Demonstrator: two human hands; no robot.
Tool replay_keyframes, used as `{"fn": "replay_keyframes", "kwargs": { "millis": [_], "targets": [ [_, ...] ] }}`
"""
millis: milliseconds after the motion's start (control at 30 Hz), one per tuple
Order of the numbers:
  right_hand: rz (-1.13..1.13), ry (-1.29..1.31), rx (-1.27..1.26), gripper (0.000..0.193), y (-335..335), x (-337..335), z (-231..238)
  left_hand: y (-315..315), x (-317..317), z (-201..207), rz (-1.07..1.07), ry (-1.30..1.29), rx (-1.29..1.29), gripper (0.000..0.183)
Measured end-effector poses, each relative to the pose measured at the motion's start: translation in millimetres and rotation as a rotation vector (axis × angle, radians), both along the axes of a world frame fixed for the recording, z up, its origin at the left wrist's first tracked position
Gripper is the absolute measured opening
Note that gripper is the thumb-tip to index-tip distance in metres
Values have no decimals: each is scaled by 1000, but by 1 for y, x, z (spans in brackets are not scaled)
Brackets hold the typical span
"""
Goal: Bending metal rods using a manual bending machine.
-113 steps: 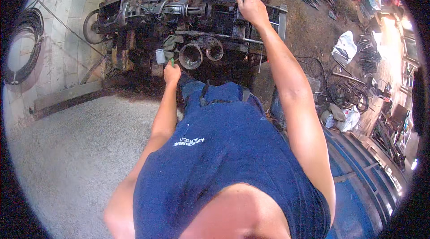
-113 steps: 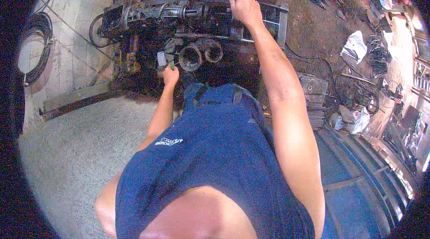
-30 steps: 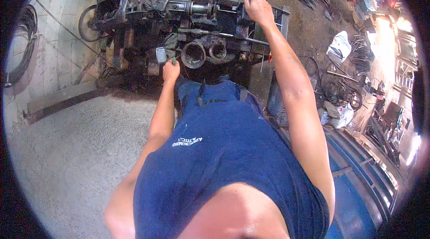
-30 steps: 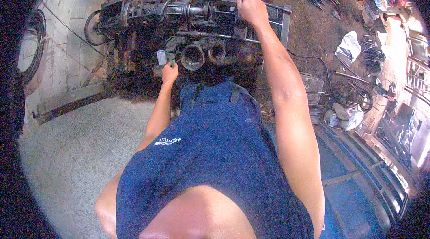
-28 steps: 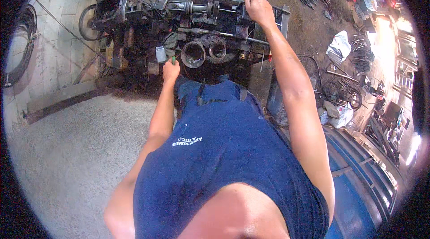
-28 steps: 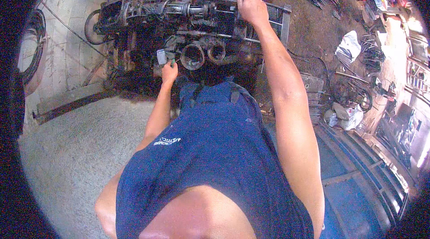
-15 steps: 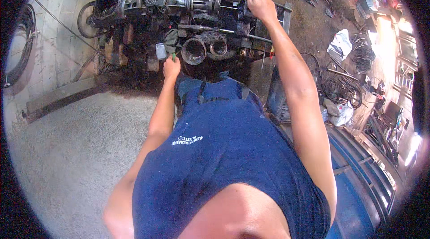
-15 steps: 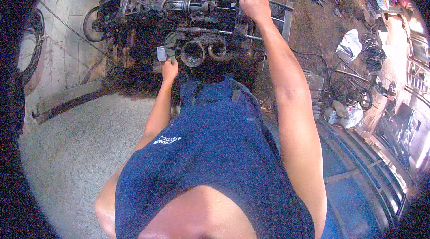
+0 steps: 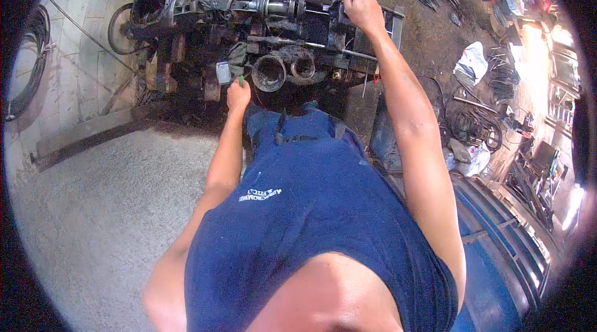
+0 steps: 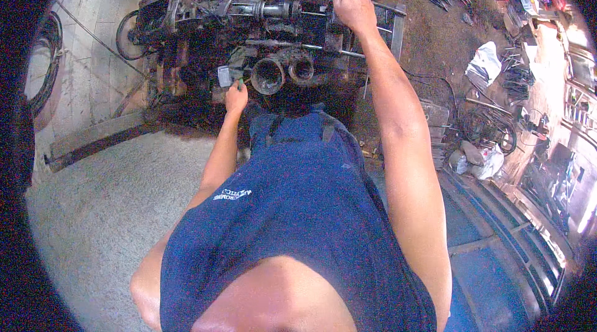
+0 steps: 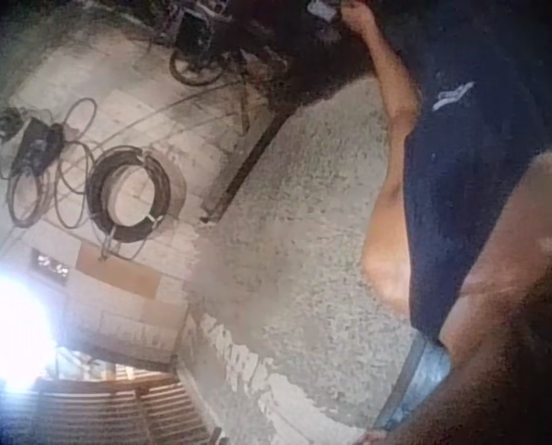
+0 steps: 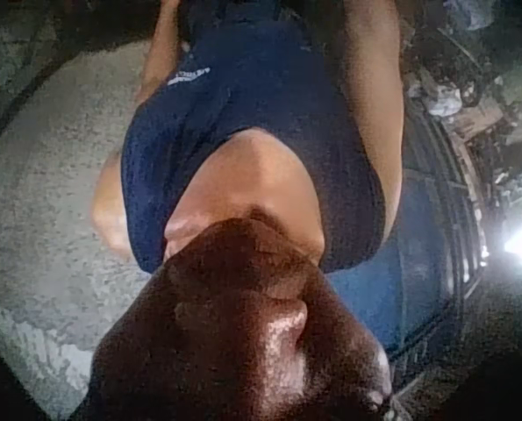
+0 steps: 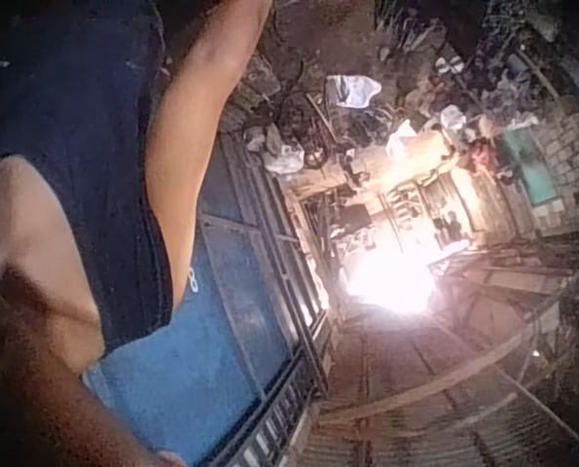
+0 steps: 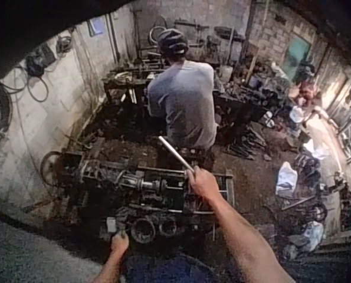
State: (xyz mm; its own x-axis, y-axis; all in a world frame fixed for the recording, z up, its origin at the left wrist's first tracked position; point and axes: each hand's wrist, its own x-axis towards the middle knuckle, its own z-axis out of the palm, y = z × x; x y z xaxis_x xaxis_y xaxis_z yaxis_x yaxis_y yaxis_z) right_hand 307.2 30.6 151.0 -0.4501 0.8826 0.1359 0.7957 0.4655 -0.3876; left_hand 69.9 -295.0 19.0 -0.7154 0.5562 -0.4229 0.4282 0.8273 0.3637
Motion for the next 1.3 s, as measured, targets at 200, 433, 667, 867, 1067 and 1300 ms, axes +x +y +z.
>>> {"fn": "replay_keyframes", "kwargs": {
  "millis": [200,433,667,867,1067,1300],
  "targets": [
    [38,19,-15,45,3,-1,-3,0,0,3,-13,-11,-9,43],
    [12,5,-28,44,-2,-7,4,-2,-4,-7,-21,-21,-18,44],
    [19,27,-16,45,2,-2,0,-5,-5,-15,-3,-14,25,47],
    [42,42,-32,46,2,-3,1,-5,-5,-15,9,-9,5,47],
    [55,45,-22,46,3,-6,-5,-2,-4,-8,-29,-18,-36,47],
    [42,59,-44,45,1,-5,0,-10,-7,-18,13,-15,34,48]
  ]
}}
